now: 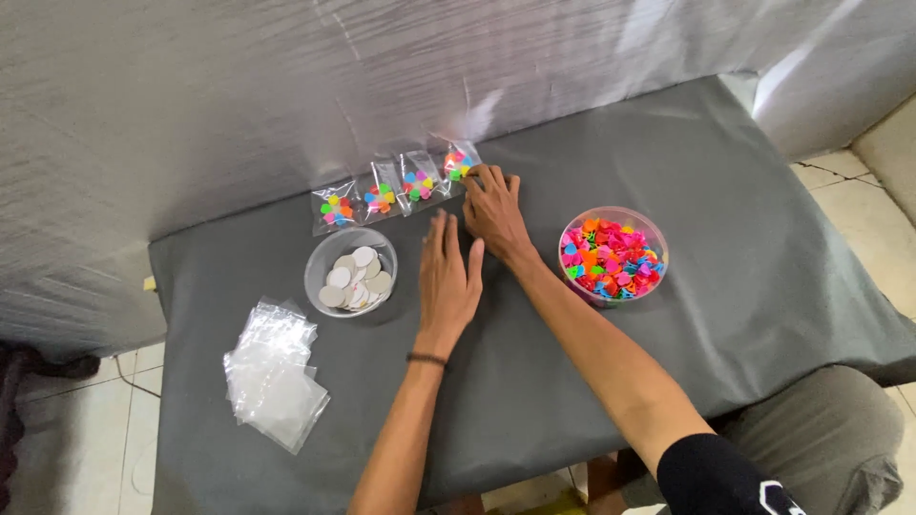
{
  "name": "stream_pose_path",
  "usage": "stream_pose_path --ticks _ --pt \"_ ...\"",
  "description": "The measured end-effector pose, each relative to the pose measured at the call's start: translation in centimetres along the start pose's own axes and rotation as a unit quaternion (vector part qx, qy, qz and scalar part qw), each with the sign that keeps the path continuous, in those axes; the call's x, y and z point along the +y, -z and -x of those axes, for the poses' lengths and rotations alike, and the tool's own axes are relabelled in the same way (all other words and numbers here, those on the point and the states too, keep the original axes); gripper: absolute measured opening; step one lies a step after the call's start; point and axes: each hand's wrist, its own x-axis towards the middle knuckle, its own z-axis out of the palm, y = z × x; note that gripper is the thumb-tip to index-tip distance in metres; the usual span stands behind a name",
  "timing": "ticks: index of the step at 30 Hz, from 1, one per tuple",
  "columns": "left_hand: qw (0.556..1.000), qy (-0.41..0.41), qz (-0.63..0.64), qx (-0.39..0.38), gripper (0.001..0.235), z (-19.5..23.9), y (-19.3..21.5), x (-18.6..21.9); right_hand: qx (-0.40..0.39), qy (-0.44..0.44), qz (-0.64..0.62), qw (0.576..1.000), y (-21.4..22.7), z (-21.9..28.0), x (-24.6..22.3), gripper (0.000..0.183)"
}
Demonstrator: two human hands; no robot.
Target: Picking up small star-shaped plastic pieces, arranging them into patterns, and placing them into small plastic bags for packaging.
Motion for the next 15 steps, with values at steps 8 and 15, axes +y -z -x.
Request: stream_pose_path --ticks 8,15 --pt "0.988 0.103 -0.116 -0.023 0.071 -1.5 -4.6 -3.1 -0.017 0.009 -0.007 1.000 0.9 0.6 -0.5 0.032" --pt "0.986 0.116 -0.121 0.014 0.065 -2.9 -6.0 -5.1 0.004 0.008 0.006 1.000 -1.1 0.5 0.4 0.026"
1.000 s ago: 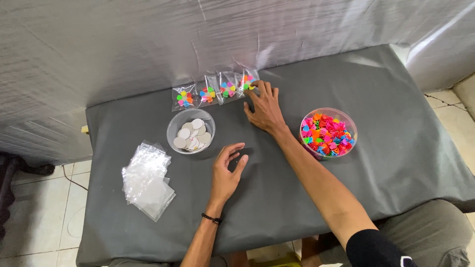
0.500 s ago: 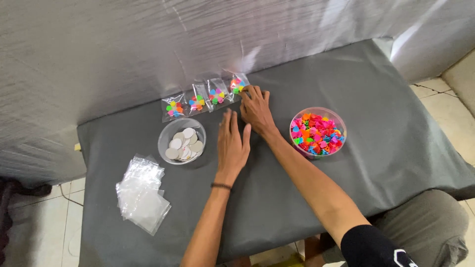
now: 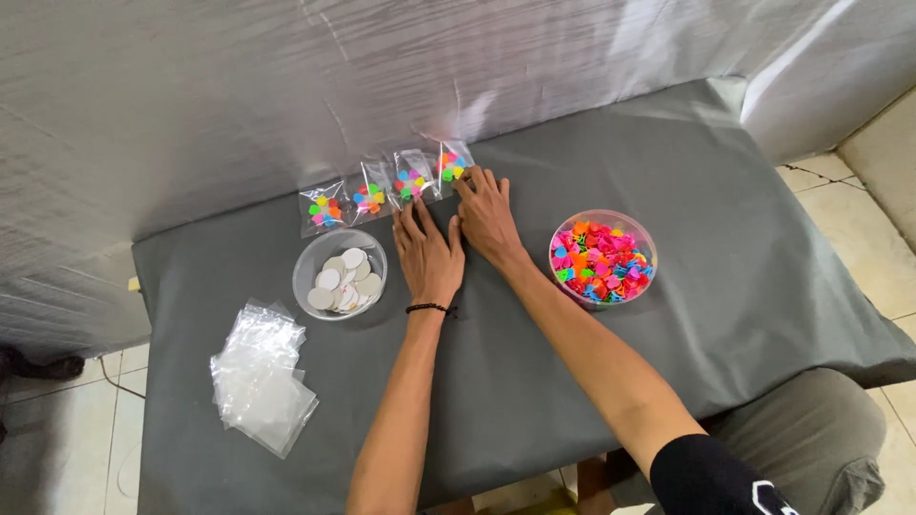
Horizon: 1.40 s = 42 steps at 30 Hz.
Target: Picking up small star-shaped plastic pieces, arranging them into patterns, and placing them into small plastic bags for packaging.
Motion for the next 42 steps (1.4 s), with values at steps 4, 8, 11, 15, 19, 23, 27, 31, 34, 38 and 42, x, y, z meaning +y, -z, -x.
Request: stream_pose_path --ticks 4,8,11,15,19,23,27,31,34,38,42 --pt "1.000 0.007 -0.003 -0.005 0.066 0.1 -0.2 -0.2 0.002 0.009 0.000 1.000 -0.6 0.3 0.2 0.024" --pt "1.000 0.015 0.004 -0.007 0.066 0.1 -0.1 0.0 -0.004 0.008 -0.035 0.999 -2.9 0.7 1.3 0.024" --pt "1.000 0.024 0.001 -0.008 0.067 0.0 -0.4 -0.1 0.002 0.009 -0.045 0.999 -1.4 0.4 0.8 0.025" --pt "1.000 0.018 0.018 0.003 0.065 0.1 -0.1 0.0 0.013 -0.024 -0.048 0.998 0.0 0.0 0.1 0.042" --pt "1.000 0.006 0.026 0.004 0.060 0.2 1.0 0.5 -0.030 -0.040 -0.014 0.999 1.0 -0.1 -0.8 0.056" --pt "0.999 0.005 0.044 -0.002 0.060 0.2 1.7 0.8 -0.007 -0.036 -0.012 0.999 1.6 -0.4 -0.9 0.049" --pt "0.996 -0.008 0.086 0.011 0.056 0.5 3.2 1.4 0.028 -0.176 -0.048 0.983 0.7 -0.6 -0.1 0.051" --pt "0.995 -0.027 0.098 0.014 0.049 0.4 2.6 1.2 -0.046 -0.193 -0.033 0.980 1.8 -0.9 -0.4 0.072" --pt "0.992 -0.002 0.124 0.026 0.044 0.1 2.4 0.9 -0.016 -0.200 -0.190 0.961 0.0 0.2 1.4 0.070" --pt "0.993 0.009 0.110 0.040 0.033 -0.6 0.6 -0.4 0.087 -0.197 -0.353 0.910 0.4 -0.1 1.6 0.073" --pt "0.981 -0.021 0.172 0.085 0.029 -2.9 -0.5 -0.7 0.126 -0.274 -0.497 0.814 -0.2 -0.4 1.5 0.056"
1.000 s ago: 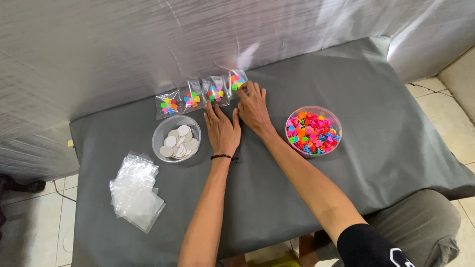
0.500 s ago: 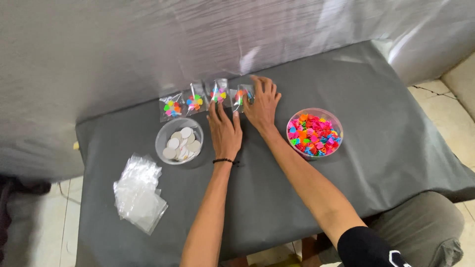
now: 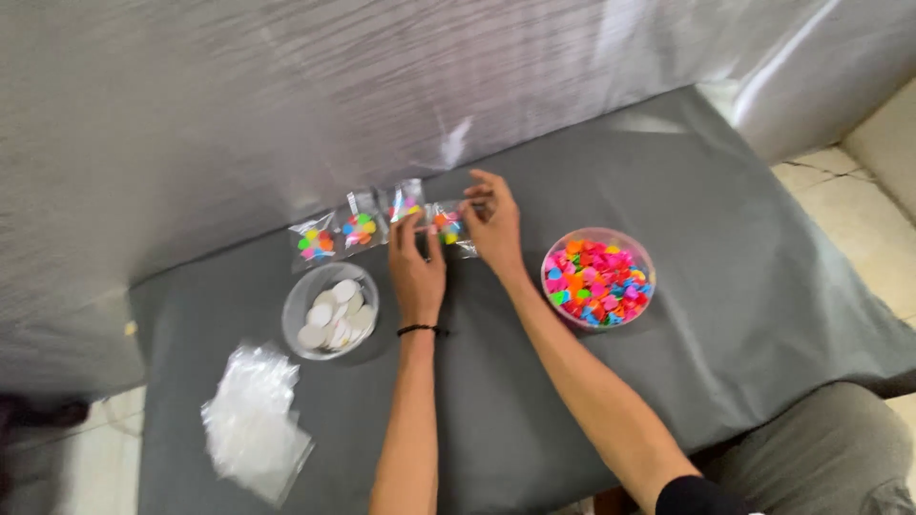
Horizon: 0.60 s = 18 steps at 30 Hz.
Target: Picking up small star-shaped plastic pieces, arranging them into patterns, and placing them into small plastic bags for packaging.
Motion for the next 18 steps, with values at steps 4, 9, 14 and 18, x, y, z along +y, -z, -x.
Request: stream_pose_path --ticks 4,9,14,18 --pt "0.993 -0.014 0.109 0.035 0.039 -1.1 0.9 1.5 0.004 -0.036 -0.124 0.992 0.3 -0.2 -2.1 0.034" --pt "0.971 0.048 0.233 -0.006 0.037 -0.4 0.9 0.5 0.005 -0.045 -0.162 0.986 1.2 0.5 -3.8 0.026" --pt "0.936 0.092 0.338 -0.041 0.029 -1.4 2.1 -0.1 -0.018 -0.010 -0.173 0.985 0.8 0.9 -4.9 0.024" --pt "0.913 0.102 0.393 -0.050 0.017 -1.3 1.8 -0.9 -0.078 -0.021 -0.144 0.986 1.0 1.0 -5.5 0.033"
